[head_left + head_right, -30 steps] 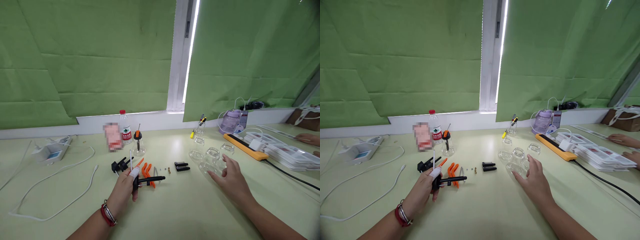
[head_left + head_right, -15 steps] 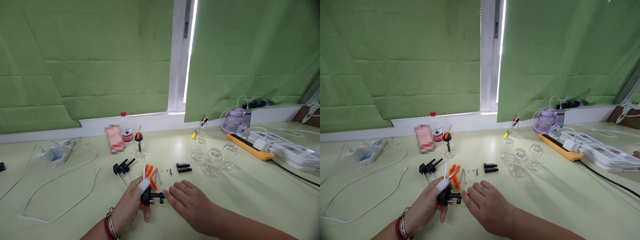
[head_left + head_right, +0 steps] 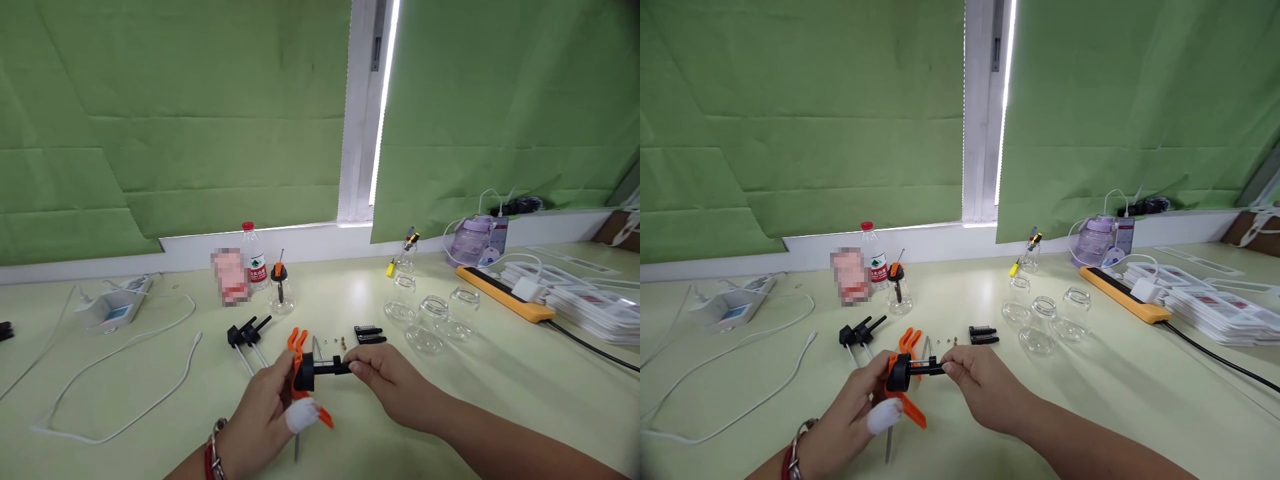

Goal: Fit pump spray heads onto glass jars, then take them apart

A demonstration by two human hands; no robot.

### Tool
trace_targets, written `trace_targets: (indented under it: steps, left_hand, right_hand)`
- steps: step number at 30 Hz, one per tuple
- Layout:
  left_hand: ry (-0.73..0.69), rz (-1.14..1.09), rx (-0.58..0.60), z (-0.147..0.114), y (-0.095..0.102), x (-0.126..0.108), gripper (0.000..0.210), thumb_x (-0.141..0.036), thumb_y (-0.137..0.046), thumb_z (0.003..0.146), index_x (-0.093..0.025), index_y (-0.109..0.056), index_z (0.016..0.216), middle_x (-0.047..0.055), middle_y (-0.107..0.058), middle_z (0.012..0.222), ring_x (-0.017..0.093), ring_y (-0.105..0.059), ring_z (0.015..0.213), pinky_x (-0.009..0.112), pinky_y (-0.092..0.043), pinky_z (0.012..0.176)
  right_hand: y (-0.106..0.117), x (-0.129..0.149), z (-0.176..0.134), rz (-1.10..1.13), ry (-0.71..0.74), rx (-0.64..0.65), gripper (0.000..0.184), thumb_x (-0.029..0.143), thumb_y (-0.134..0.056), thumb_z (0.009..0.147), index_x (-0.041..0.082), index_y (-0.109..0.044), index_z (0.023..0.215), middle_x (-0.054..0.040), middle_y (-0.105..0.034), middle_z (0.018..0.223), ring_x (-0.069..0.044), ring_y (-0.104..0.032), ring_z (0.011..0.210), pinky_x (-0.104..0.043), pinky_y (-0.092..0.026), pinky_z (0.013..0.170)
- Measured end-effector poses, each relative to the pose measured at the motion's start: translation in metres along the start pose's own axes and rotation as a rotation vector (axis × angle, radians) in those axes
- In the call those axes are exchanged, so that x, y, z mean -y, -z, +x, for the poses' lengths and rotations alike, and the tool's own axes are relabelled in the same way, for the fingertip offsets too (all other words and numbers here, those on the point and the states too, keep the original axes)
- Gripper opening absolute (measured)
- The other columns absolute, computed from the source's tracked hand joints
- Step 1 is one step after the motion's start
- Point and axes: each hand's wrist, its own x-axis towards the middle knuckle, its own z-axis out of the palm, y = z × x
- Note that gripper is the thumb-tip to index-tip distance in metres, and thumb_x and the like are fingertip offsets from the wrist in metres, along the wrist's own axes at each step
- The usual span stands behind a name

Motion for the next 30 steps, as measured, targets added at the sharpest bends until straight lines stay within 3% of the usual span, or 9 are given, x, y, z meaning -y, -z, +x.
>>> trace_targets:
  steps: [5, 9, 13, 16, 21, 30]
  left_hand:
    - [0.228, -0.218, 0.179, 0.011, -0.01, 0.002, 0.016, -0.034, -0.061, 0.073, -0.019, -0.054, 0.073, -0.003, -0.042, 0.062, 0.011, -0.033, 0.055, 0.021, -0.029, 0.05]
    - [0.319, -0.114, 0.334, 0.011, -0.007, 0.008, 0.021, -0.039, -0.059, 0.073, -0.019, -0.054, 0.068, -0.005, -0.038, 0.056, 0.01, -0.029, 0.049, 0.021, -0.023, 0.046]
    - [0.239, 0.298, 0.216, 0.007, -0.005, 0.015, 0.032, -0.047, -0.061, 0.07, -0.019, -0.05, 0.058, -0.005, -0.038, 0.052, 0.011, -0.03, 0.047, 0.022, -0.019, 0.045]
    - [0.244, 0.488, 0.175, 0.008, -0.005, 0.018, 0.034, -0.052, -0.058, 0.071, -0.02, -0.051, 0.061, -0.003, -0.046, 0.054, 0.013, -0.038, 0.048, 0.023, -0.021, 0.046]
    - [0.295, 0.59, 0.205, 0.014, -0.004, 0.02, 0.034, -0.055, -0.052, 0.074, -0.021, -0.052, 0.073, 0.0, -0.058, 0.069, 0.017, -0.05, 0.06, 0.023, -0.029, 0.052]
    - [0.283, 0.603, 0.242, 0.02, -0.001, 0.026, 0.04, -0.06, -0.05, 0.074, -0.02, -0.05, 0.077, 0.0, -0.058, 0.071, 0.016, -0.05, 0.062, 0.024, -0.029, 0.051]
  right_hand:
    - [-0.012, -0.018, 0.008, 0.162, -0.17, 0.104, 0.03, 0.038, -0.038, 0.09, 0.017, -0.054, 0.074, 0.0031, -0.038, 0.063, -0.011, -0.033, 0.058, -0.022, -0.033, 0.056]
    - [-0.022, -0.037, 0.01, 0.182, -0.187, 0.185, 0.028, 0.036, -0.038, 0.09, 0.018, -0.055, 0.075, 0.0024, -0.041, 0.065, -0.011, -0.035, 0.059, -0.022, -0.033, 0.057]
    - [-0.029, -0.053, 0.012, 0.129, -0.13, 0.212, 0.028, 0.033, -0.036, 0.091, 0.018, -0.053, 0.075, 0.0024, -0.042, 0.065, -0.011, -0.036, 0.06, -0.022, -0.034, 0.058]
    - [-0.029, -0.056, 0.016, 0.113, -0.117, 0.221, 0.028, 0.034, -0.035, 0.091, 0.018, -0.052, 0.076, 0.0022, -0.044, 0.066, -0.01, -0.036, 0.06, -0.022, -0.033, 0.058]
    - [-0.027, -0.055, 0.017, 0.107, -0.127, 0.228, 0.027, 0.036, -0.038, 0.09, 0.018, -0.055, 0.08, 0.0015, -0.047, 0.068, -0.011, -0.039, 0.061, -0.022, -0.034, 0.058]
    - [-0.022, -0.05, 0.013, -0.03, -0.018, 0.223, 0.019, 0.026, -0.039, 0.089, 0.021, -0.058, 0.088, -0.0015, -0.059, 0.084, -0.015, -0.051, 0.074, -0.024, -0.038, 0.066]
